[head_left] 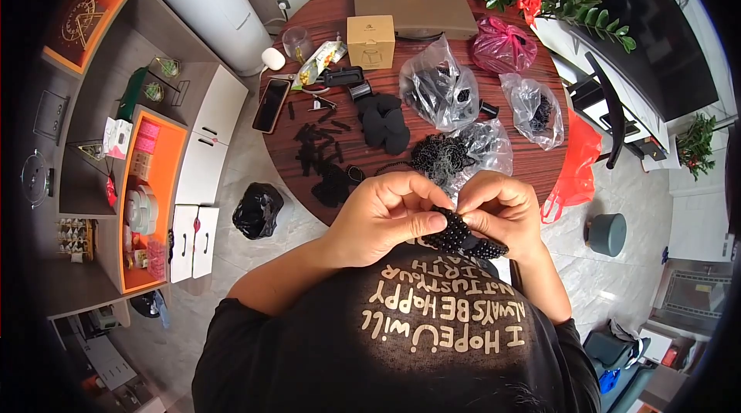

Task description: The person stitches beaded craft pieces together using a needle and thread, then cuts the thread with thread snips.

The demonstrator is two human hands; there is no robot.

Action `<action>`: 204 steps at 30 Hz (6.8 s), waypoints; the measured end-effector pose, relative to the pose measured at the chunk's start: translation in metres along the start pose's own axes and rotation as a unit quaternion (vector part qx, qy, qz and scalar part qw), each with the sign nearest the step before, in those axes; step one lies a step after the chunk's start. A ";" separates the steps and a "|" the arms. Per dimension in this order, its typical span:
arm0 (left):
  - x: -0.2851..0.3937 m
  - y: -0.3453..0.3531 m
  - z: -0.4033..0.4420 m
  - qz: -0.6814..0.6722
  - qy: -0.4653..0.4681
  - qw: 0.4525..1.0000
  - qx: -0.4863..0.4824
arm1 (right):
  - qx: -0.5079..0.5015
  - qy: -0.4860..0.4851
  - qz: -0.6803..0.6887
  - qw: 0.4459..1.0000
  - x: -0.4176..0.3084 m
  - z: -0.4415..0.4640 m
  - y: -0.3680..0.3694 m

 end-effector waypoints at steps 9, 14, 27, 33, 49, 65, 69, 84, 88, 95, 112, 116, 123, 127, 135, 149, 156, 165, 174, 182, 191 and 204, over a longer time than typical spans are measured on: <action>0.003 -0.002 0.000 -0.010 -0.007 1.000 0.009 | -0.030 0.034 0.002 0.999 0.013 0.000 -0.010; 0.001 -0.003 0.001 -0.013 -0.024 0.999 0.036 | -0.039 0.024 -0.056 0.997 -0.012 0.009 -0.010; -0.006 -0.029 0.001 0.102 0.004 0.987 0.123 | 0.094 -0.221 -0.286 0.928 -0.077 -0.008 0.006; 0.011 -0.040 -0.007 0.285 0.086 0.933 0.203 | 0.104 -0.046 0.165 0.980 -0.027 -0.014 -0.008; 0.068 0.015 -0.019 0.543 0.241 0.796 0.116 | 0.035 0.087 -0.309 0.947 -0.040 -0.004 0.021; 0.074 0.044 -0.025 0.666 0.286 0.685 0.068 | 0.058 0.204 -0.059 0.976 -0.019 -0.015 0.017; 0.073 0.046 -0.026 0.678 0.286 0.674 0.064 | 0.064 0.186 -0.058 0.979 -0.020 -0.015 0.017; 0.071 0.049 -0.026 0.703 0.278 0.652 0.058 | 0.048 0.189 -0.049 0.980 -0.018 -0.015 0.017; 0.071 0.050 -0.026 0.708 0.279 0.645 0.059 | 0.042 0.194 -0.049 0.979 -0.017 -0.015 0.017; 0.074 0.045 -0.024 0.670 0.275 0.688 0.039 | 0.012 0.178 -0.043 0.983 -0.020 -0.015 0.014; 0.070 0.027 -0.024 0.590 0.256 0.764 0.051 | 0.016 0.208 0.013 0.978 -0.009 -0.010 0.018; 0.065 0.025 -0.023 0.587 0.244 0.770 0.051 | 0.024 0.216 0.026 0.976 -0.003 -0.007 0.019; 0.064 0.031 -0.026 0.625 0.259 0.734 0.054 | 0.051 0.220 0.042 0.973 0.004 -0.004 0.020; 0.072 0.031 -0.026 0.648 0.256 0.714 0.069 | 0.084 0.111 0.086 0.987 -0.001 -0.009 0.014; 0.061 0.021 -0.021 0.576 0.237 0.780 0.060 | 0.018 0.056 -0.286 0.956 -0.035 0.019 0.003; 0.053 0.007 -0.022 0.484 0.180 0.855 0.047 | 0.020 0.201 0.115 0.973 0.031 0.039 -0.004; 0.047 -0.002 -0.019 0.350 0.165 0.919 0.073 | 0.166 0.147 0.282 0.933 0.036 0.036 -0.024; 0.048 0.002 -0.016 0.353 0.141 0.923 0.056 | 0.130 0.052 0.472 0.870 0.038 0.029 -0.029; 0.041 -0.002 -0.015 0.279 0.125 0.949 0.076 | 0.113 0.007 0.459 0.881 0.025 0.027 -0.028; 0.039 -0.009 -0.017 0.249 0.119 0.956 0.094 | 0.079 0.049 0.272 0.958 0.000 0.019 -0.024; 0.030 -0.009 -0.012 0.163 0.071 0.981 0.080 | 0.008 0.108 0.062 0.992 -0.008 0.020 -0.008; 0.024 -0.019 -0.012 0.143 0.054 0.981 0.118 | -0.046 0.157 -0.068 0.984 0.000 0.019 0.006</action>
Point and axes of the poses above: each hand's wrist, its own z-axis towards the middle knuckle, its own y-axis out of the palm, x = y × z, the point moved 9 cm from there along z, towards the middle knuckle, and after that the axes turned 15 degrees about -x, right-handed, at the moved point
